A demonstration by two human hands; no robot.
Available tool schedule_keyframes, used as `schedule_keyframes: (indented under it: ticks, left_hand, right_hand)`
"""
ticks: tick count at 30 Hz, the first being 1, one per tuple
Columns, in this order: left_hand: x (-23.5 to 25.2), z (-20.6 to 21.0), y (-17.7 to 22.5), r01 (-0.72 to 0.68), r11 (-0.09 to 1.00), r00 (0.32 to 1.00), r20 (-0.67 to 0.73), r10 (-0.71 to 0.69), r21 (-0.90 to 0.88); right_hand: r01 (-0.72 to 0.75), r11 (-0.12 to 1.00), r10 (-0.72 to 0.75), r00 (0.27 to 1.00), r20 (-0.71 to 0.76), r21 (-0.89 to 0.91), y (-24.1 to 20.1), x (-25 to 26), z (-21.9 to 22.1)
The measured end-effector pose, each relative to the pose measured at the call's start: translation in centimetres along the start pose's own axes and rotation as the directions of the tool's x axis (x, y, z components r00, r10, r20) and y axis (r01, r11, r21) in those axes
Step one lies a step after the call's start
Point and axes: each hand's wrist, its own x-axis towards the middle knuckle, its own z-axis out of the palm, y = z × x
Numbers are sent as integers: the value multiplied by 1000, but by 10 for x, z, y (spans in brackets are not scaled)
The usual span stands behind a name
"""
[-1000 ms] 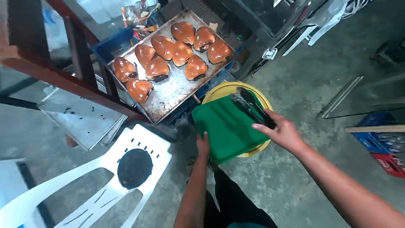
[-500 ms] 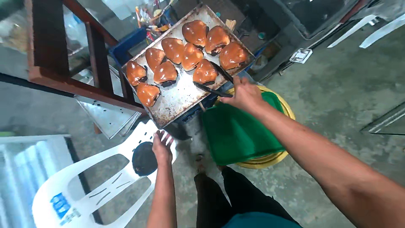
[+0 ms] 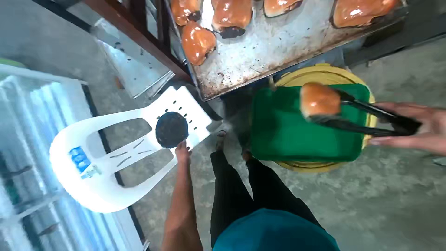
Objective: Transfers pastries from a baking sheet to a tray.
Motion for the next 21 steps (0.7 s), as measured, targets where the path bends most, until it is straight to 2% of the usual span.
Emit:
schedule_keyframes:
  ticks: [2, 4, 6, 8, 10, 11, 13, 14, 16, 18, 20, 21]
  left_hand:
    - [22, -14, -13, 27, 995, 1000, -4, -27, 96]
    - [32, -19, -10, -1, 976, 999, 40, -8, 216]
    - [36, -21, -3, -103, 937, 988, 143, 57, 335]
    - [40, -27, 4, -208, 899, 961, 253, 114, 385]
    - [37, -29, 13, -210, 908, 952, 288, 105, 362]
    - [35, -25, 21, -193, 921, 949, 301, 89, 338]
    - [28, -1, 28, -212, 933, 907, 413, 77, 291]
    - [21, 18, 26, -254, 925, 859, 506, 82, 281]
    - [-1, 68, 19, -364, 889, 715, 695, 76, 277]
    - [-29, 122, 3, -427, 864, 596, 801, 48, 266]
    - [-65, 163, -1, -447, 847, 555, 831, 12, 286]
    - [-77, 176, -2, -470, 834, 552, 834, 21, 290]
  right_hand:
    - [68, 938, -85, 996, -33, -340, -3, 8, 21]
    - [131, 809, -172, 985, -17, -573, -7, 30, 41]
    - [122, 758, -160, 987, -2, -640, -9, 58, 52]
    - [-8, 768, -19, 999, -36, -640, -15, 74, 59]
    - [-255, 814, 234, 966, -107, -522, -28, 62, 70]
    - [-396, 821, 372, 917, -140, -411, -36, 50, 80]
    - [-647, 754, 628, 761, -161, -113, -49, 30, 111]
    - [-718, 694, 718, 683, -134, 54, -52, 27, 132]
    - [-760, 571, 811, 580, -72, 310, -62, 33, 177]
    - [-760, 488, 854, 518, -52, 431, -77, 54, 211]
    - [-747, 476, 866, 491, -99, 464, -79, 66, 228]
    - [-742, 502, 856, 500, -133, 444, -73, 65, 230]
